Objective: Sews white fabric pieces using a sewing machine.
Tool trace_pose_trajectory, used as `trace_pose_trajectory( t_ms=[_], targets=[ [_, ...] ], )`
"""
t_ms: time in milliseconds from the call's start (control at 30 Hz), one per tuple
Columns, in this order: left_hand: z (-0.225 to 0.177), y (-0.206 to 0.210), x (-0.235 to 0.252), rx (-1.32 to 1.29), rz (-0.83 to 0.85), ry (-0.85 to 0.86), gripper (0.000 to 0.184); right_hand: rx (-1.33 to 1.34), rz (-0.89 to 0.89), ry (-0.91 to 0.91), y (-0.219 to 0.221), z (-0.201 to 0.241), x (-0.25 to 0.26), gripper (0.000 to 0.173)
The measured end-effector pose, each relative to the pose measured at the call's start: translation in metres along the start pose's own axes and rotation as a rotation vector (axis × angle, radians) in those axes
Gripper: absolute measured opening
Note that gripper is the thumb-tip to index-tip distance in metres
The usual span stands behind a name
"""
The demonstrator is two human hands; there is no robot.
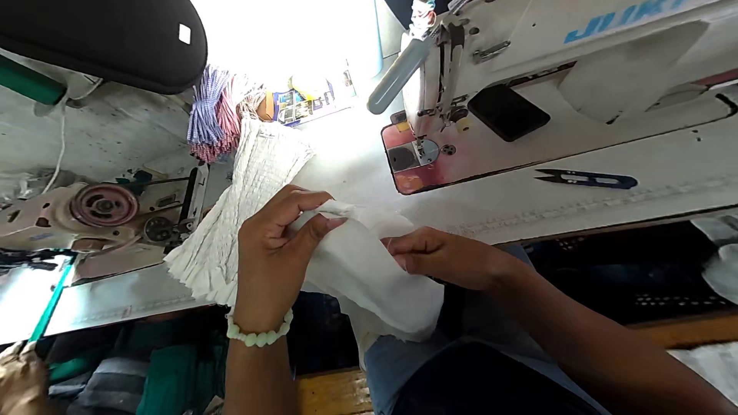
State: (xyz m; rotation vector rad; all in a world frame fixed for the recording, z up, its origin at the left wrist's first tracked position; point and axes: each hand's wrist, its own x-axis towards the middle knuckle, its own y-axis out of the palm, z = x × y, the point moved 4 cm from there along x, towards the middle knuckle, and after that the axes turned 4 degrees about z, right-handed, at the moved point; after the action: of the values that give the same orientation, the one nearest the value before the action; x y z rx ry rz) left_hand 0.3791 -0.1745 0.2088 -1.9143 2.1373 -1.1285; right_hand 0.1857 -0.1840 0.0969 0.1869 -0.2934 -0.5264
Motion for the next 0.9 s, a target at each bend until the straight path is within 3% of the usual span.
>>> trace_pose_trajectory(
  t_ms=[133, 233, 400, 500, 567, 733, 800, 900],
  targets=[
    [-0.001, -0.001, -0.004, -0.008, 0.01, -0.004, 0.011, 0.123, -0.021, 0.021, 0.002, -0.005, 0.001, 0.013],
    [0.001, -0.005, -0.005, -0.007, 0.001, 0.009, 0.01, 0.063, -0.167, 0.053, 0.002, 0.0, -0.004, 0.021],
    [0.006, -0.01, -0.009, -0.044, -0.026, 0.007, 0.01, -0.927, -0.714, -0.348, 0.014, 0.031, -0.027, 0.012],
    [0.006, -0.007, -0.01, -0.073, -0.053, 0.011, 0.009, -1.173, -0.836, -0.467, 0.013, 0.042, -0.028, 0.011],
    [0.008, -0.004, -0.012, -0.097, -0.066, -0.005, 0.009, -1.157, -0.739, -0.39, 0.005, 0.04, -0.021, 0.013],
    [0.011, -0.003, -0.008, -0.093, -0.066, -0.059, 0.01, -0.676, -0.565, -0.14, -0.003, 0.02, -0.011, 0.014],
    [0.007, -0.005, 0.006, 0.01, -0.033, -0.085, 0.013, -0.563, -0.621, -0.143, 0.007, 0.018, -0.016, 0.015],
    [0.008, 0.01, 0.048, 0.185, 0.146, -0.137, 0.014, -0.611, -0.764, -0.173, 0.016, 0.016, -0.025, 0.023]
  ],
)
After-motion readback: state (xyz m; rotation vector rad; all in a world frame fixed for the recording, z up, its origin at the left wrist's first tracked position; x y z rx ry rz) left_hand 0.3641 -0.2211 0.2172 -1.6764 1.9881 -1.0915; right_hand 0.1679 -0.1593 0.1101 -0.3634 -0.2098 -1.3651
